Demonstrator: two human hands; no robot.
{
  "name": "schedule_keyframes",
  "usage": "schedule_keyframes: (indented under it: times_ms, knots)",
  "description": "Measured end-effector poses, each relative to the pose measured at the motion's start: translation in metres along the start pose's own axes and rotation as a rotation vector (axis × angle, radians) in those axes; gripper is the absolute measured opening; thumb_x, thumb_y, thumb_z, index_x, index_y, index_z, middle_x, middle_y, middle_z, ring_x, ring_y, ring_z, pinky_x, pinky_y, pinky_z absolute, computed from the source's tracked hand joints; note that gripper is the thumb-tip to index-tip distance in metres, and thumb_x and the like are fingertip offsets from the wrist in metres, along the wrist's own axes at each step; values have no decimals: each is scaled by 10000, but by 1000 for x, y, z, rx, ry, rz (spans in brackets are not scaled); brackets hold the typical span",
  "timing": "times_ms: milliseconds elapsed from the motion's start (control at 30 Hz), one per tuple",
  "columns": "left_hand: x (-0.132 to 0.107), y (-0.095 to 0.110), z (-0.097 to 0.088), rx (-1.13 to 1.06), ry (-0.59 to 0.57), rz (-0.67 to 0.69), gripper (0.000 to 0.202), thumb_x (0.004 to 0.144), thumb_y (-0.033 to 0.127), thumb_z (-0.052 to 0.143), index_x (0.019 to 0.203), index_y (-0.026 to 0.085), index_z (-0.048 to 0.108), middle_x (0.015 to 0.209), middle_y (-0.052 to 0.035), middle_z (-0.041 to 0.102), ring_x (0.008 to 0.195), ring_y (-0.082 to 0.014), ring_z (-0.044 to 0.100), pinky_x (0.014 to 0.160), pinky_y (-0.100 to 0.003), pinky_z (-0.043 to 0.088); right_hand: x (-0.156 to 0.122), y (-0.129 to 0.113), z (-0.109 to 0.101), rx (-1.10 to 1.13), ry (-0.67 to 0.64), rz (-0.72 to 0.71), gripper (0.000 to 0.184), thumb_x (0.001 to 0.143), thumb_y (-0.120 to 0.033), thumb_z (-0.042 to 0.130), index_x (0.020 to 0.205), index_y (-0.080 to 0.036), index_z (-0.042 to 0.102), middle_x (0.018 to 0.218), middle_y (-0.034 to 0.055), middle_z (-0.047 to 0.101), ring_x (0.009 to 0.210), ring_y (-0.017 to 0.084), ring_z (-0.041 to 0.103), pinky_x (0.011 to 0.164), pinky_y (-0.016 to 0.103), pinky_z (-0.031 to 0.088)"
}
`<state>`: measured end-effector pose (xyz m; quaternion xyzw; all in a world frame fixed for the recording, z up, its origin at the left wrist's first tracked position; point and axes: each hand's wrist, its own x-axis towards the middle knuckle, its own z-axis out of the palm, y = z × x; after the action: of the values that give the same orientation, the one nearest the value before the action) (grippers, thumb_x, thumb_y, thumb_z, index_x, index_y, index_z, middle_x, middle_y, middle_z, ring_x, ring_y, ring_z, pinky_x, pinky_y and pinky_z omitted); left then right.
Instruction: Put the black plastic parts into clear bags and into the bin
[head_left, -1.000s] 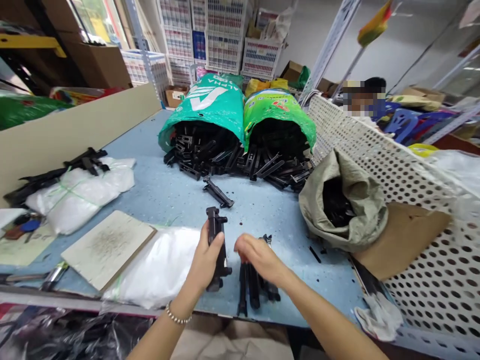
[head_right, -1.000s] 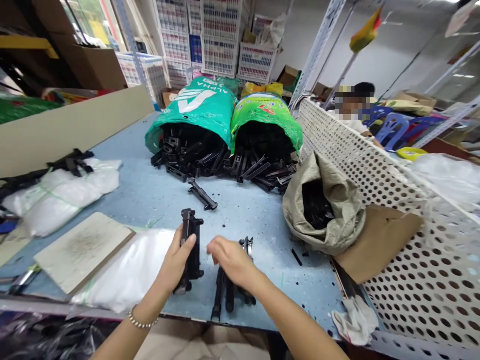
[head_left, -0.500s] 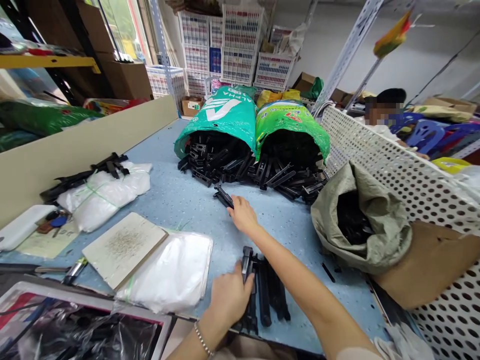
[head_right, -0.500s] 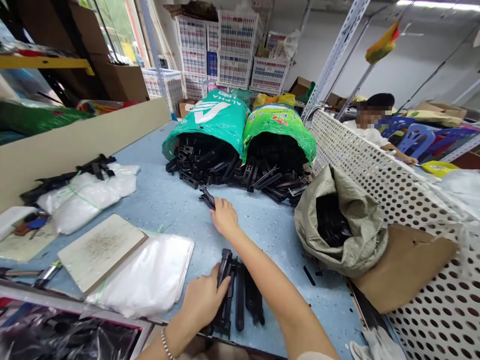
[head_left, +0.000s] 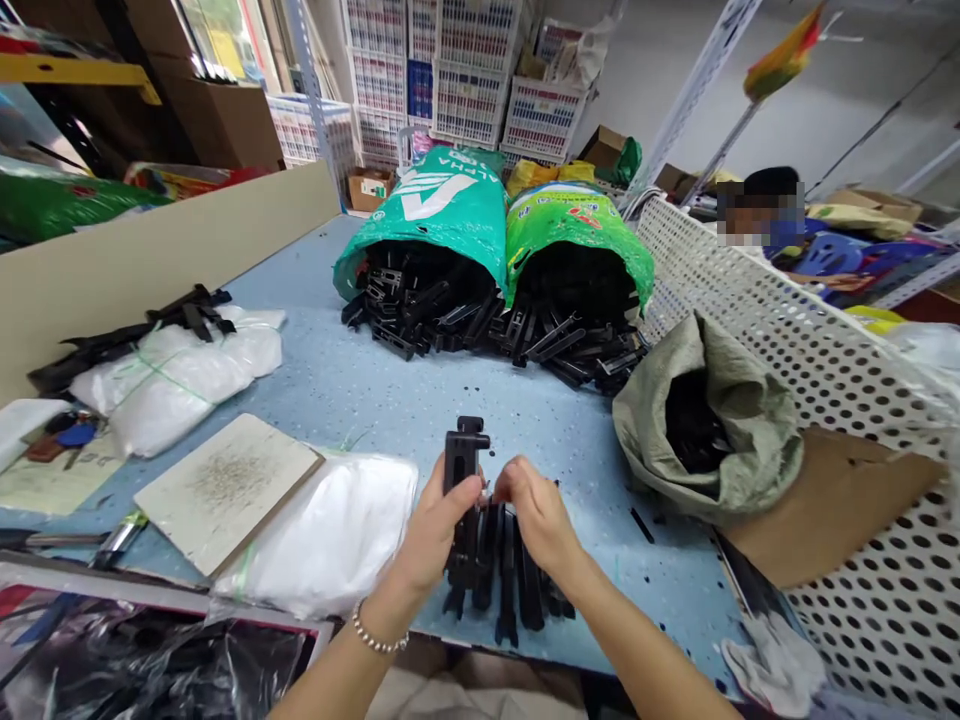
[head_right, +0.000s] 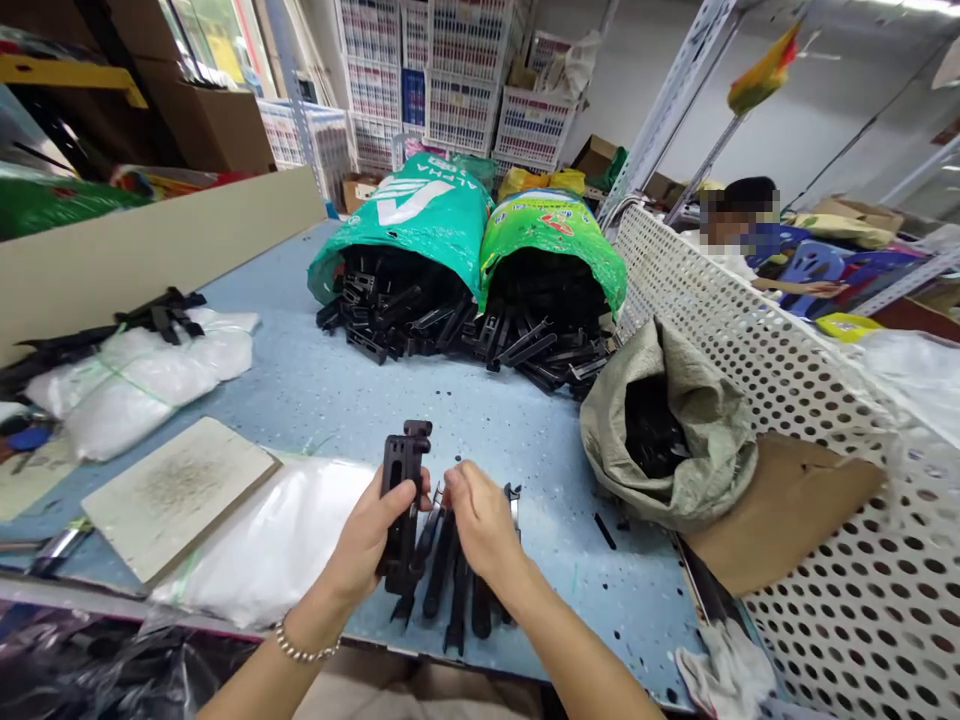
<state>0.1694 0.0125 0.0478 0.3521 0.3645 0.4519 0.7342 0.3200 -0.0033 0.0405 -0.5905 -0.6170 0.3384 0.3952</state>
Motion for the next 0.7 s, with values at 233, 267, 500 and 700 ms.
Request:
schedule_keyframes:
  times_ms: [233, 267, 500, 700]
  knots:
    - [-14, -5, 7, 34, 22, -69, 455, 750, 463, 683, 1085, 195, 530, 618, 56, 520, 511, -96, 477, 511, -214, 389, 29, -15, 5, 24, -9, -142, 425, 956, -564, 280, 750, -227, 438, 650, -17, 445, 607, 147, 445, 592, 280, 384]
    - [-11, -4, 3, 32, 48, -57, 445, 741, 459, 692, 1063, 193, 536, 620, 57, 521, 512, -94, 479, 514, -213, 392, 27, -15, 10, 112, -66, -68, 430, 968, -550, 242, 750, -229, 426, 620, -33, 417, 558, 136, 423, 551, 269, 370]
    - [-2, 4, -5, -99, 85, -179, 403, 717, 514, 686, 836, 168, 517, 601, 57, 503, 455, -59, 430, 438, -181, 352, -29, 0, 21, -328, -123, -624, 411, 976, -494, 300, 880, -181, 549, 808, 64, 586, 724, 189, 483, 662, 326, 385]
    - [13, -10, -22, 227, 193, -103, 608, 692, 447, 734, 1164, 183, 458, 840, -25, 633, 736, -170, 642, 661, -277, 513, -25, 17, 18, -596, -218, -676, 364, 999, -393, 295, 869, -189, 568, 798, 56, 606, 735, 182, 512, 663, 303, 393]
